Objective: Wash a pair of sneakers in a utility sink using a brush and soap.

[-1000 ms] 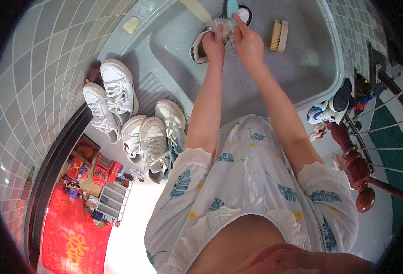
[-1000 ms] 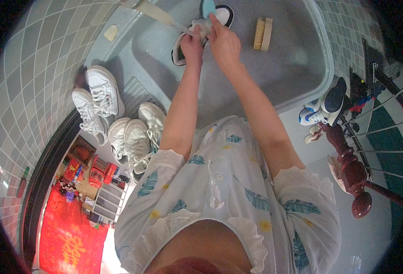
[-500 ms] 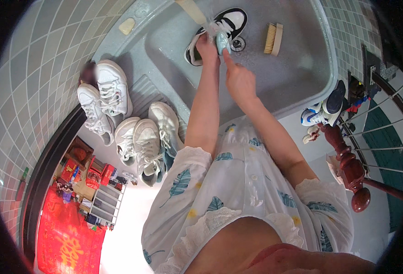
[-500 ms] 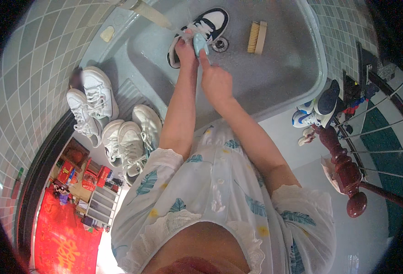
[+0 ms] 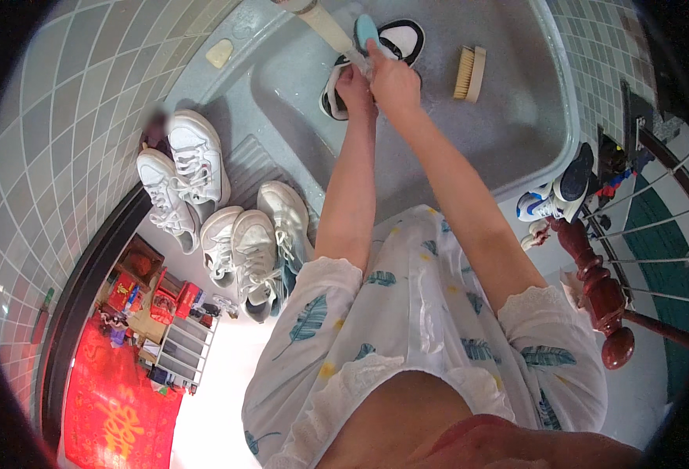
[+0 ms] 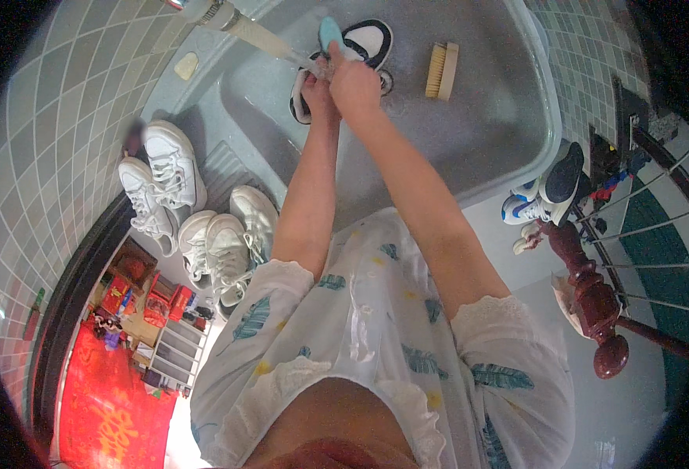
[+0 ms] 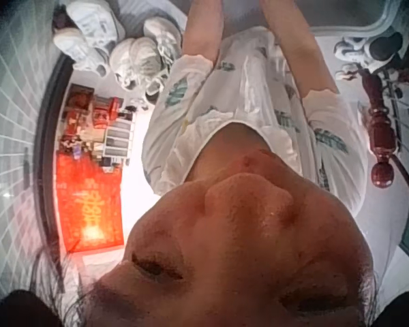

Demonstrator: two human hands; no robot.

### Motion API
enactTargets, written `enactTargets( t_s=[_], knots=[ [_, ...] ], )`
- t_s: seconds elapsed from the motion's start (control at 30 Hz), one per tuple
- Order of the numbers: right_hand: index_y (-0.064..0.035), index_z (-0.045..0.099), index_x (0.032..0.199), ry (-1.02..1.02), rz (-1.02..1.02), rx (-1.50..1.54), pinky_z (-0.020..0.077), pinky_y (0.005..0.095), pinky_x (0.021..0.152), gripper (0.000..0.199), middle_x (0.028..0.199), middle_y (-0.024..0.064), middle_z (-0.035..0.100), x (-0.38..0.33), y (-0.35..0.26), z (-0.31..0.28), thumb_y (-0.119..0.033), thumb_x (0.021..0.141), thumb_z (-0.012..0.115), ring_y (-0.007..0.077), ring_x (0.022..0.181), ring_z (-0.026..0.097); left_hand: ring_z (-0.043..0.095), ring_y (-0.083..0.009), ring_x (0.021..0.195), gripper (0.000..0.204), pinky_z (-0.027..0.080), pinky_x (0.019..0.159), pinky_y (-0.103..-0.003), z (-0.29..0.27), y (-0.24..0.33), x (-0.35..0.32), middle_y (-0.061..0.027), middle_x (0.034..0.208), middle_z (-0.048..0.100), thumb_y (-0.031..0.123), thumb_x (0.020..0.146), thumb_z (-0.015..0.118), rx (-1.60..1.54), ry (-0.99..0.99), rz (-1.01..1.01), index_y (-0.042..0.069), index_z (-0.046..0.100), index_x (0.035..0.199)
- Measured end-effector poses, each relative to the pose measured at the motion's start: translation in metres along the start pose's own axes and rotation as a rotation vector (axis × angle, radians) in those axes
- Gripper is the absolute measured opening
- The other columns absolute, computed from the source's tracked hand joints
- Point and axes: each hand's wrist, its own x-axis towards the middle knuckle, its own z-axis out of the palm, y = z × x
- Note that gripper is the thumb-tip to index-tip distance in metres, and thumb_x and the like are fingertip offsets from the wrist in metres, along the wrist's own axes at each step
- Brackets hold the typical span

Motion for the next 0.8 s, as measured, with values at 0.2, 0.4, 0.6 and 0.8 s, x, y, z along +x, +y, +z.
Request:
enactTargets(
  t_s=[0.2, 0.4, 0.6, 0.8],
  knots=[
    [-0.0181, 0.050, 0.132, -0.256, 0.069, 0.003, 0.0496, 0.0475, 0.057, 0.048, 0.068, 0.0195, 0.063, -0.084, -0.003, -0.012, -0.010, 0.084, 0.051, 0.0350, 0.063, 0.064, 0.059, -0.0185, 0.083, 0.040, 0.047, 0.072, -0.031, -0.009, 0.006, -0.005, -0.0089, 0.097, 0.063, 0.032, 0.091, 0.058, 0.070, 0.112, -0.106, -0.004, 0.058, 0.109],
    [-0.0185, 0.058, 0.125, -0.059, 0.059, 0.058, 0.0506, 0.0449, 0.059, 0.041, 0.072, 0.0171, 0.065, -0.026, 0.014, -0.004, -0.013, 0.084, 0.053, 0.0337, 0.064, 0.064, 0.059, -0.0292, 0.095, 0.036, 0.045, 0.085, -0.038, -0.013, 0.033, -0.031, -0.0155, 0.104, 0.062, 0.024, 0.090, 0.055, 0.924, -0.021, 0.146, -0.001, 0.056, 0.116],
    [-0.0243, 0.056, 0.127, 0.037, 0.011, 0.318, 0.0477, 0.0404, 0.054, 0.043, 0.064, 0.0162, 0.061, -0.071, 0.006, -0.036, -0.010, 0.087, 0.054, 0.0293, 0.055, 0.061, 0.049, -0.0372, 0.111, 0.043, 0.039, 0.095, -0.043, -0.021, 0.070, -0.075, -0.0160, 0.124, 0.052, 0.014, 0.074, 0.068, 1.228, 0.171, 0.738, 0.006, 0.060, 0.115],
    [-0.0255, 0.056, 0.127, -0.019, 0.141, 0.284, 0.0475, 0.0401, 0.053, 0.041, 0.060, 0.0142, 0.061, -0.065, 0.015, -0.032, -0.012, 0.089, 0.052, 0.0252, 0.054, 0.062, 0.053, -0.0351, 0.108, 0.045, 0.044, 0.087, -0.043, -0.027, 0.076, -0.064, -0.0153, 0.117, 0.056, 0.014, 0.072, 0.068, 1.717, 0.388, 0.800, 0.009, 0.060, 0.117]
  ],
)
